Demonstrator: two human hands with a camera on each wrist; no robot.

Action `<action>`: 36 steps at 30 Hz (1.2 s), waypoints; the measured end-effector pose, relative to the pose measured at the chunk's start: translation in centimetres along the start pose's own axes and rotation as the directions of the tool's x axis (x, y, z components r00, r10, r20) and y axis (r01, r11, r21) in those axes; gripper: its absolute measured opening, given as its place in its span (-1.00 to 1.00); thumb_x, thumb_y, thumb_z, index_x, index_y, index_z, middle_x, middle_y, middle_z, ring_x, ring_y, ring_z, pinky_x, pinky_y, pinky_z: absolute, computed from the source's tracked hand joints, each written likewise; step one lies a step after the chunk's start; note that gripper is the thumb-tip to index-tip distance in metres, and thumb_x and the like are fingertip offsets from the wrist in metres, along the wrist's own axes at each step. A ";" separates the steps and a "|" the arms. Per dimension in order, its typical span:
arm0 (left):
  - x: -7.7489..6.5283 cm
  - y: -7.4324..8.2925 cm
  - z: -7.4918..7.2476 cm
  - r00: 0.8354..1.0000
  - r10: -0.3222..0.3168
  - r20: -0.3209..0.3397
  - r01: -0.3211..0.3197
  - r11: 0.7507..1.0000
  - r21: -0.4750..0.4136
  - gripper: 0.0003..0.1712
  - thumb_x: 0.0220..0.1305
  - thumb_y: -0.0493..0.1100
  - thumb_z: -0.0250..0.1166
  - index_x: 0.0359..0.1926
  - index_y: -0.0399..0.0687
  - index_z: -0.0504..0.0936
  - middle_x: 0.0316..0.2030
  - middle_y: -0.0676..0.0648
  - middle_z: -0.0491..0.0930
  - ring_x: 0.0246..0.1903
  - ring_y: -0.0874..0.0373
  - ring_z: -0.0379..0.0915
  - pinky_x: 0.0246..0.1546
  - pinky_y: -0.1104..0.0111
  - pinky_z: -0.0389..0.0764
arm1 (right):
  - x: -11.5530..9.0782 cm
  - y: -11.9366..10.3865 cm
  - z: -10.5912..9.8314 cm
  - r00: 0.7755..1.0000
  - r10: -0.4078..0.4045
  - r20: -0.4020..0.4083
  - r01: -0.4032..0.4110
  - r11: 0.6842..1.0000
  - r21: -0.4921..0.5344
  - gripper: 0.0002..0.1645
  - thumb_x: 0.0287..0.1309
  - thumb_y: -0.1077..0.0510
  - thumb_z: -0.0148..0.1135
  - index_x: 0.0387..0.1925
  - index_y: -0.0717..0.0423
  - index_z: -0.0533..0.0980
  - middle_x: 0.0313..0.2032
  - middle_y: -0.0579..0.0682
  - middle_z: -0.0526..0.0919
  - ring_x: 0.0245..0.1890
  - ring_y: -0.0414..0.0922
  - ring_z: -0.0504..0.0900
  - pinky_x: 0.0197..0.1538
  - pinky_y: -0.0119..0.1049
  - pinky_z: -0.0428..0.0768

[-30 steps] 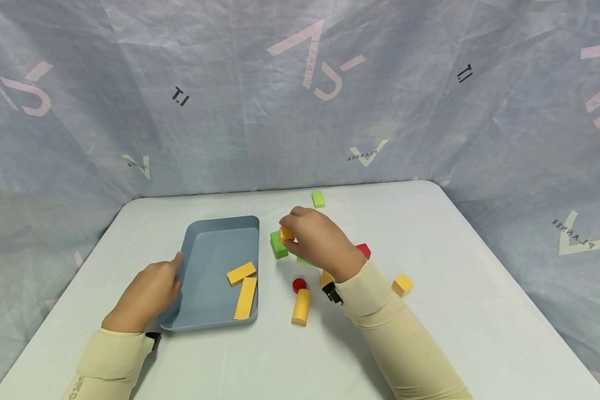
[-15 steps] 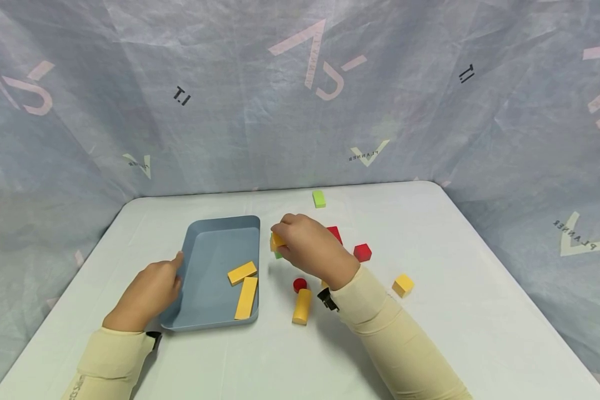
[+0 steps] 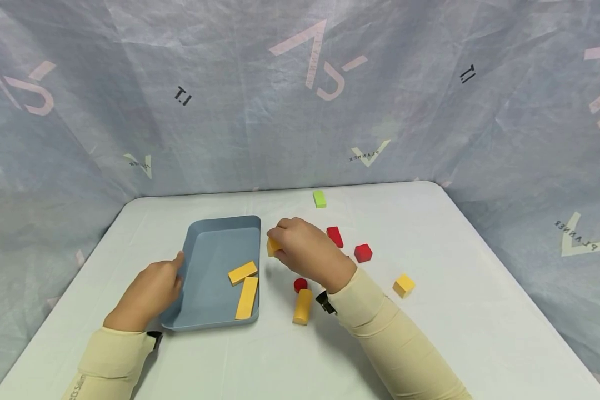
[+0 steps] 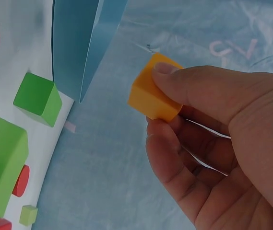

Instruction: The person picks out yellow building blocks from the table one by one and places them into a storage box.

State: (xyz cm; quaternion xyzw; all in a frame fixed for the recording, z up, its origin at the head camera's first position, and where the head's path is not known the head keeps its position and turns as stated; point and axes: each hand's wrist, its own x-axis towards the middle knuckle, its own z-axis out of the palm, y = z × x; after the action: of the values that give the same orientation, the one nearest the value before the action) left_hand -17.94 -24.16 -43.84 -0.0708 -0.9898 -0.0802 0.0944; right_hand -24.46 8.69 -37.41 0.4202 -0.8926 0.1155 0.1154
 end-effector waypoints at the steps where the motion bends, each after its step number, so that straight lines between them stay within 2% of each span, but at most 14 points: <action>1: 0.0 0.0 0.0 1.000 0.001 0.000 -0.001 1.000 0.001 -0.45 0.29 -0.46 0.19 0.29 -0.64 0.45 -0.29 -0.41 0.70 -0.50 0.05 0.58 -0.54 0.18 0.58 | 0.0 -0.1 0.0 1.000 0.001 0.004 -0.001 1.000 0.000 -0.64 0.08 0.12 0.61 -0.07 0.00 0.70 -0.22 -0.17 0.67 -0.20 -0.25 0.58 -0.09 -0.43 0.67; 11: 0.0 0.0 0.0 1.000 0.006 0.003 -0.006 1.000 -0.001 -0.45 0.29 -0.46 0.21 0.29 -0.63 0.45 -0.35 -0.37 0.69 -0.58 0.13 0.47 -0.59 0.26 0.49 | 0.0 -0.9 0.7 1.000 -0.015 0.020 0.016 0.999 -0.031 -0.55 0.07 0.12 0.61 0.02 0.03 0.69 -0.18 -0.14 0.71 -0.13 -0.21 0.65 -0.02 -0.40 0.68; 19: 0.0 -0.1 0.1 1.000 0.002 0.003 -0.002 1.000 -0.001 -0.44 0.30 -0.45 0.20 0.30 -0.63 0.44 -0.34 -0.38 0.69 -0.54 0.09 0.54 -0.56 0.21 0.55 | 0.3 -1.6 1.2 0.997 -0.033 0.065 0.036 0.998 -0.056 -0.51 0.06 0.06 0.63 0.05 0.02 0.70 -0.18 -0.13 0.72 -0.16 -0.22 0.63 -0.02 -0.42 0.68; 26: 0.1 -0.1 0.1 1.000 0.003 -0.003 -0.003 1.000 -0.004 -0.45 0.29 -0.45 0.20 0.29 -0.63 0.45 -0.33 -0.39 0.70 -0.54 0.10 0.53 -0.56 0.22 0.54 | 0.3 -1.7 1.4 0.997 -0.052 0.055 0.055 0.996 -0.067 -0.54 0.06 0.05 0.63 0.02 0.01 0.71 -0.20 -0.14 0.72 -0.19 -0.24 0.62 -0.04 -0.44 0.67; 36: 0.1 -0.2 0.1 1.000 -0.002 0.001 0.002 1.000 -0.001 -0.45 0.31 -0.44 0.19 0.29 -0.64 0.44 -0.29 -0.41 0.70 -0.48 0.03 0.61 -0.52 0.17 0.60 | 0.2 -2.3 1.8 0.995 -0.052 0.083 0.053 0.998 -0.018 -0.59 0.07 0.07 0.62 -0.03 -0.02 0.71 -0.19 -0.15 0.73 -0.16 -0.25 0.62 -0.06 -0.43 0.69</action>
State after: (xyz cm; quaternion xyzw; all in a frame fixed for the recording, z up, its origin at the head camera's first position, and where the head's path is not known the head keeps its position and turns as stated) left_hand -18.07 -24.28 -43.93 -0.0701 -0.9898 -0.0806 0.0939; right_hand -23.03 6.54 -38.81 0.4468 -0.8864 0.0861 0.0856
